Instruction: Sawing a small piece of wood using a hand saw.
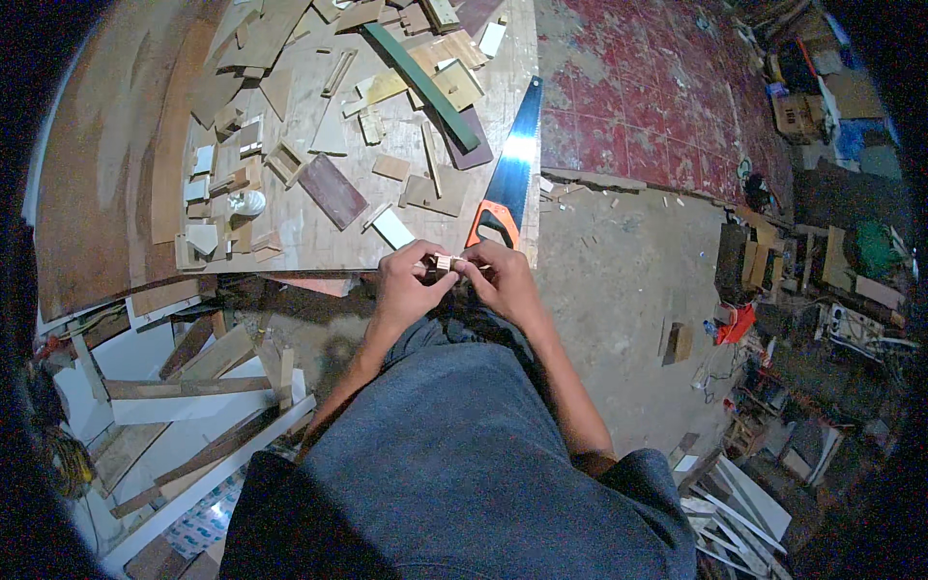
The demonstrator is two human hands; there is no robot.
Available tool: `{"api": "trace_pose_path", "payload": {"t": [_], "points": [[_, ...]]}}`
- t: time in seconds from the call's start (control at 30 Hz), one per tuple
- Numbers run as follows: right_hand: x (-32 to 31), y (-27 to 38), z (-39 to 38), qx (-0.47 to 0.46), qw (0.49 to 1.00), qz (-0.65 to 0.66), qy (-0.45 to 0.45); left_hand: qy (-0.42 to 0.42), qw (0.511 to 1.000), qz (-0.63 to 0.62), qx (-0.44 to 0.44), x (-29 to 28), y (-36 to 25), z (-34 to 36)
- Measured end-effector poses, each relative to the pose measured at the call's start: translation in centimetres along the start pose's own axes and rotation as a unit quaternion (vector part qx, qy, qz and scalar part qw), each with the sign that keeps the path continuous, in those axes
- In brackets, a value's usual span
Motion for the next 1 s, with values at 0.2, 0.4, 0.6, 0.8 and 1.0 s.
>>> {"api": "trace_pose_path", "payload": {"t": [0.2, 0.4, 0.6, 0.8, 1.0], "points": [[-1.3, 1.7, -0.8, -0.075, 0.993, -0.077, -0.044, -0.021, 0.997, 0.025, 0.071, 0.5, -2.4, 0.3], [-1.5, -0.9, -0.5, -0.01, 0.999, -0.023, -0.043, -0.013, 1.0, -0.003, 0.018, 2.1, -1.8, -0.4], [-3.1, -6.3, 0.7, 0.115, 0.988, 0.073, -0.072, -0.029, 0.996, 0.025, 0.075, 2.8, -1.5, -0.8], [-6.7, -7.0, 2.1, 0.199, 0.949, 0.22, -0.104, -0.027, 0.994, -0.042, -0.095, 1.4, 0.4, -0.7], [-8.0, -7.3, 0.9, 0.247, 0.914, 0.317, -0.054, -0.01, 0.996, -0.027, -0.08, 4.7, 6.7, 3.3]]}}
Point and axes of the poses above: each hand's wrist, its own z-axis towards the middle knuckle, its own x-axis out of the palm, y = z × x, the point moved 5 cm from there along z, towards the middle knuckle, and after that the axes turned 12 degrees about x, right-handed, at the moved point
